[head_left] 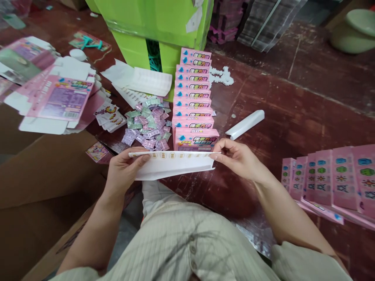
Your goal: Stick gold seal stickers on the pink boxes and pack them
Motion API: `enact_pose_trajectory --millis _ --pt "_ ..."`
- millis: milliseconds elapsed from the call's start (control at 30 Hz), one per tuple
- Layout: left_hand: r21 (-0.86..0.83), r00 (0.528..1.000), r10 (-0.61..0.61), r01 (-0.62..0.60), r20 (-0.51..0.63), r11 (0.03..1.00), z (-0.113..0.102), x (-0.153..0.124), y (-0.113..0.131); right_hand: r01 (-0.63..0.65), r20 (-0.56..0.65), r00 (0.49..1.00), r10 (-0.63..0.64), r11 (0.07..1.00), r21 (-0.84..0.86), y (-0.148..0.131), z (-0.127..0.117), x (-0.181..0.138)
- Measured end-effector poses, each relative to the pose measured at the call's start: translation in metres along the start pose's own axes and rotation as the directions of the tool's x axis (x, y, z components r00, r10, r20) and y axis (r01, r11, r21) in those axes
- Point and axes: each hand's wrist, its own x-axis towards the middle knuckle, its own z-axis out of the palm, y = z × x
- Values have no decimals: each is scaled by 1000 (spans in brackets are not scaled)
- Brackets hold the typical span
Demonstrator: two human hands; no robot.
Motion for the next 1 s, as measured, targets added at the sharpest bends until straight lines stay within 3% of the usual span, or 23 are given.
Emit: enact_pose_trajectory --millis 200,333,467,567,700,833,1000 --pt "-16 977 -188 187 -100 982 -1 0 -1 -23 -46 999 22 999 -23 0 1 -4" --pt "-61 958 -263 257 -118 964 -3 1 -1 75 -27 997 -77 995 -63 -9 -8 -1" --pt "-62 945 -300 294 -131 954 -5 0 -1 186 13 983 -186 971 -151 -18 -12 8" --pt "-86 945 -304 295 -123 952 -9 0 -2 187 -13 981 -193 963 -193 -21 -11 14" --pt "-94 943 -313 303 -116 948 -15 2 -7 220 118 973 -200 956 -194 -28 -10 19" --pt "-74 938 -325 318 -117 945 -14 6 -12 244 -3 968 -250 948 -205 -33 -9 33" --pt "-120 912 -399 387 -97 914 -9 11 -11 301 74 952 -298 855 -423 -17 -1 60"
